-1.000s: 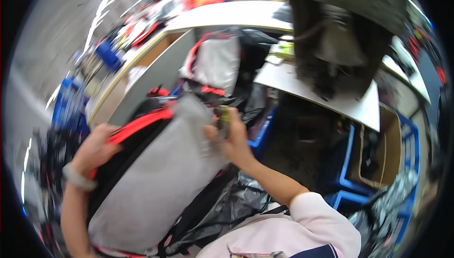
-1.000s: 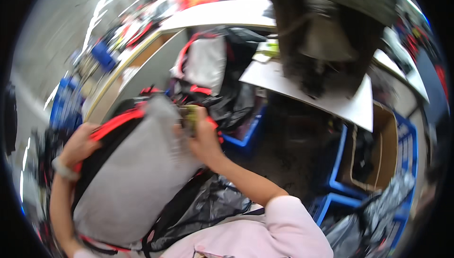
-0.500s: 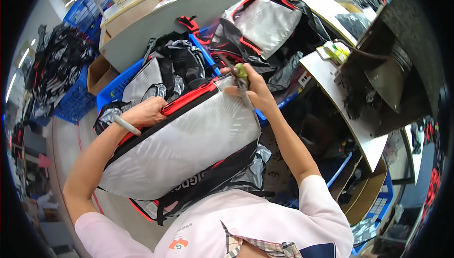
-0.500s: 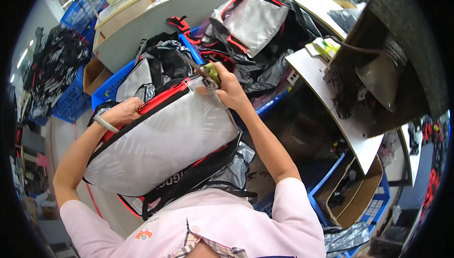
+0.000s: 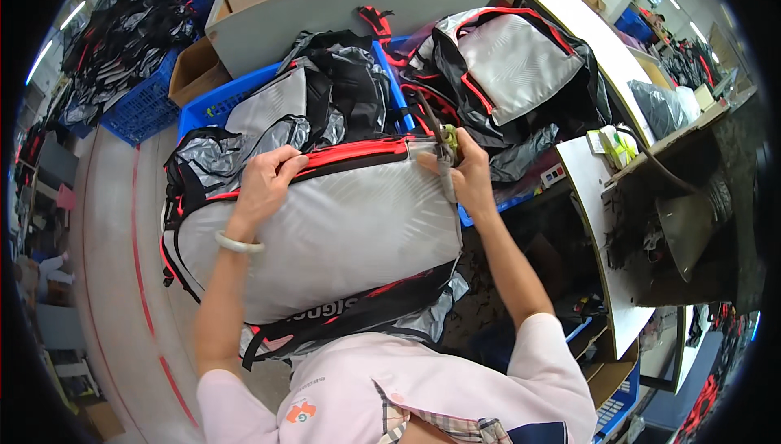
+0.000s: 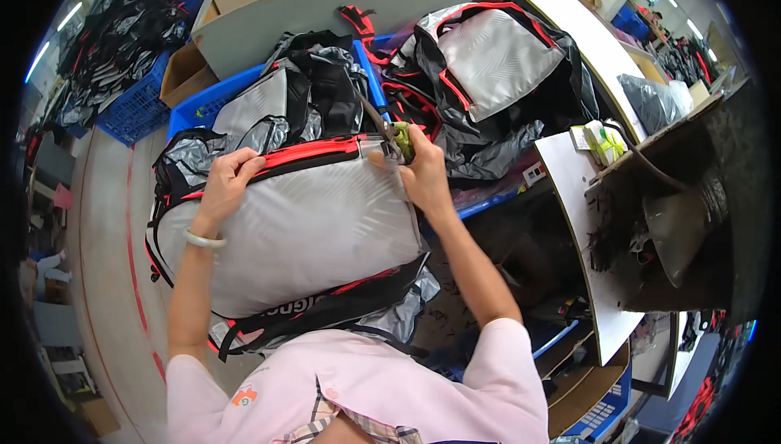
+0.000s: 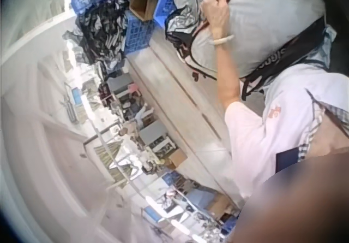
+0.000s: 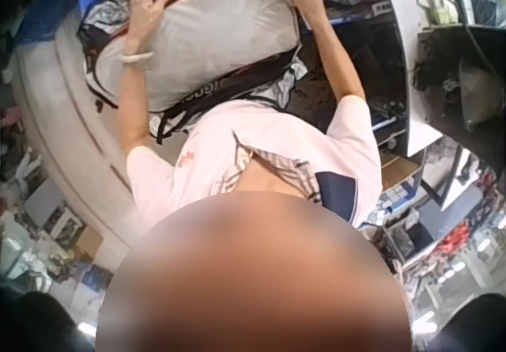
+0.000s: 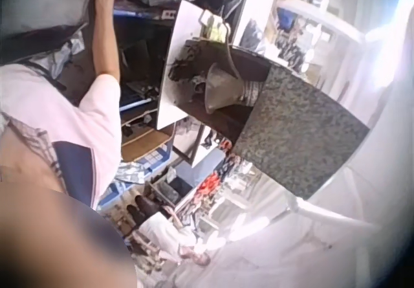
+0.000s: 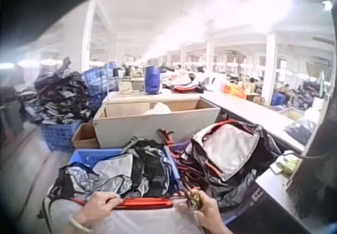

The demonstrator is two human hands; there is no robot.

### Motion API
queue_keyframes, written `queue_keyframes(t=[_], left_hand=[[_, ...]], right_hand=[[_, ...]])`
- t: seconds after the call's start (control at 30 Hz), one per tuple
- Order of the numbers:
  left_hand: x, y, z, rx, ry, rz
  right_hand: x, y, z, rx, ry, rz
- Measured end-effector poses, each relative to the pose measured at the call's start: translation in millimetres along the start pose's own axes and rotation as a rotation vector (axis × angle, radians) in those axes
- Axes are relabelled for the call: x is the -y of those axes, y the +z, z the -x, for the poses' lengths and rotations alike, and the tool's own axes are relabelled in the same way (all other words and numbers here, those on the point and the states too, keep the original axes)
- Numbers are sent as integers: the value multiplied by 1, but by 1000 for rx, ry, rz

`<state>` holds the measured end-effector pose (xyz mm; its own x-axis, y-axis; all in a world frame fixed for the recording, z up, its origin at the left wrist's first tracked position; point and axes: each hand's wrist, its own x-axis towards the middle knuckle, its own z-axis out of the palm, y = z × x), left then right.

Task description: Trimming excess threads and fabric scraps from sports bags using scissors.

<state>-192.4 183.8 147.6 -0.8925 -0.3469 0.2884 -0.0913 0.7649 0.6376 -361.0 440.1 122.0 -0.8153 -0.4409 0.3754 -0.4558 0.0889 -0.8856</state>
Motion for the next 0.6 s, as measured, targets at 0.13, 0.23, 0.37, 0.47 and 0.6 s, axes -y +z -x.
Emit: queue_keyframes(t=[0.13,0.23,0.37,0.47,0.6], left_hand=[[8,2,-8,-4,-34,103],[2,-3,-8,56,-110,314],[-7,-7,-1,98,-182,583],[-12,-12,8,132,-233,574],[-16,-19,18,114,-217,585]], right_hand=[[0,-43,-26,115,-449,548],[13,-63,-43,301,-466,791],[39,-44,-62,520,-561,860],[57,-17,-71,642,-596,853],[78,8,-76,807,-620,853]])
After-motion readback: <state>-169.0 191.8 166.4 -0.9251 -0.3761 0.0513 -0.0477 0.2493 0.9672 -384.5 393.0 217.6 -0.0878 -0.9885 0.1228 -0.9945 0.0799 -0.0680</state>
